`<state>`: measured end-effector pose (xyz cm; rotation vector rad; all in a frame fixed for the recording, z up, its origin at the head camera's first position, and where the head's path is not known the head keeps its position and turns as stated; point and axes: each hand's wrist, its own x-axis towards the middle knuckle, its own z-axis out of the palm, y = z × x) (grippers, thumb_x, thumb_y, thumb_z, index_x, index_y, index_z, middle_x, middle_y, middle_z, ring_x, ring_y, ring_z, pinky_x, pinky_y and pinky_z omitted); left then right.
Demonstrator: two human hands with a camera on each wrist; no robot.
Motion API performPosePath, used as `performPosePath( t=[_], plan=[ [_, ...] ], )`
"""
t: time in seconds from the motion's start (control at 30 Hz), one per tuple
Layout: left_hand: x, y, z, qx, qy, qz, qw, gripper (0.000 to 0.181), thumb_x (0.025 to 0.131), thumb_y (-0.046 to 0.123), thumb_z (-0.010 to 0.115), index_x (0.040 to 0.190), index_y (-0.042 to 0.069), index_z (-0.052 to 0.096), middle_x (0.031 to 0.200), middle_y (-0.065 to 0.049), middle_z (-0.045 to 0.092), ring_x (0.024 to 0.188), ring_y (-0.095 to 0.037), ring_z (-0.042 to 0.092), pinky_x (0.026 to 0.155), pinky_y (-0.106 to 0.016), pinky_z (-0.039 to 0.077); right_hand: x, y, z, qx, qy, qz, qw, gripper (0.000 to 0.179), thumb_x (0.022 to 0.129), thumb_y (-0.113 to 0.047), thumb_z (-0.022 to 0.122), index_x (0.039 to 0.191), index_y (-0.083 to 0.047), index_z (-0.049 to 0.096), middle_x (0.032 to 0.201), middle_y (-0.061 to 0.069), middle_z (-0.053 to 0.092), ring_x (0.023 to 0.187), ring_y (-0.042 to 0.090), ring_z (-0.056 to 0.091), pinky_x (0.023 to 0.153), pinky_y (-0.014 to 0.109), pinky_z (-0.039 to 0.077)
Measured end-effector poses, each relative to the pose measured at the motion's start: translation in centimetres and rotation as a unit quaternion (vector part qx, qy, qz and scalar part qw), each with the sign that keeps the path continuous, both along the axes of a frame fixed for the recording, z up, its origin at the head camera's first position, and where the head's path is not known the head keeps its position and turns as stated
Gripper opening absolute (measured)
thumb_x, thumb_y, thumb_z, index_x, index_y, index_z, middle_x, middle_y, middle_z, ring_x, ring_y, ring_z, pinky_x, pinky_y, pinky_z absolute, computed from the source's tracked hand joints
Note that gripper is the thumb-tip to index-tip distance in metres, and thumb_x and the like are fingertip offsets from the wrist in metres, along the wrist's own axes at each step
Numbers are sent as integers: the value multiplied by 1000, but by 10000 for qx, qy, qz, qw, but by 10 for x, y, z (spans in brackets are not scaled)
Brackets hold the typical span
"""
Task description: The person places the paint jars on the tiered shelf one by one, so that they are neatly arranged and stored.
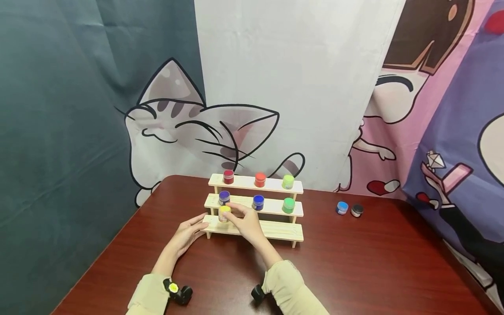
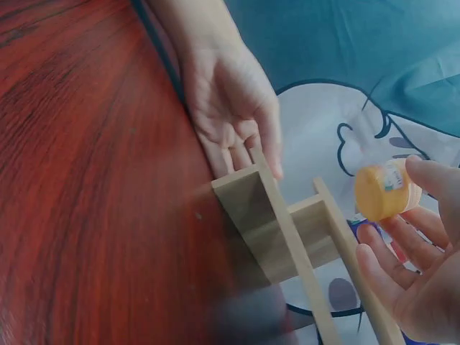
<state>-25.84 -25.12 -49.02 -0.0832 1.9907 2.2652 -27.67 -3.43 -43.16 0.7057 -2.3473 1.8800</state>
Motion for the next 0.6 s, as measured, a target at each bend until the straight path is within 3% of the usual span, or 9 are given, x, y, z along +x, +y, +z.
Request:
performPosePath(
  t=[0.2,0.6],
  plan=[
    [0,0,-2,-9,-53,-6,10000,61,98,11,54,151,-4,28,157,-25,28,101,7,60,93,-16,50,-4,-4,-13,233,-194,88,9995,36,89,-23,72,121,-7,69,109,14,74,98,25,71,82,19,54],
    [0,1,0,-41,11,-71,10000,62,98,13,55,152,-4,27,156,-26,29,103,7,59,94,-17,50,-6,-9,-27,522,37,-15,9986,39,86,-22,74,119,-4,69,106,15,74,94,26,71,77,18,53]
  ],
)
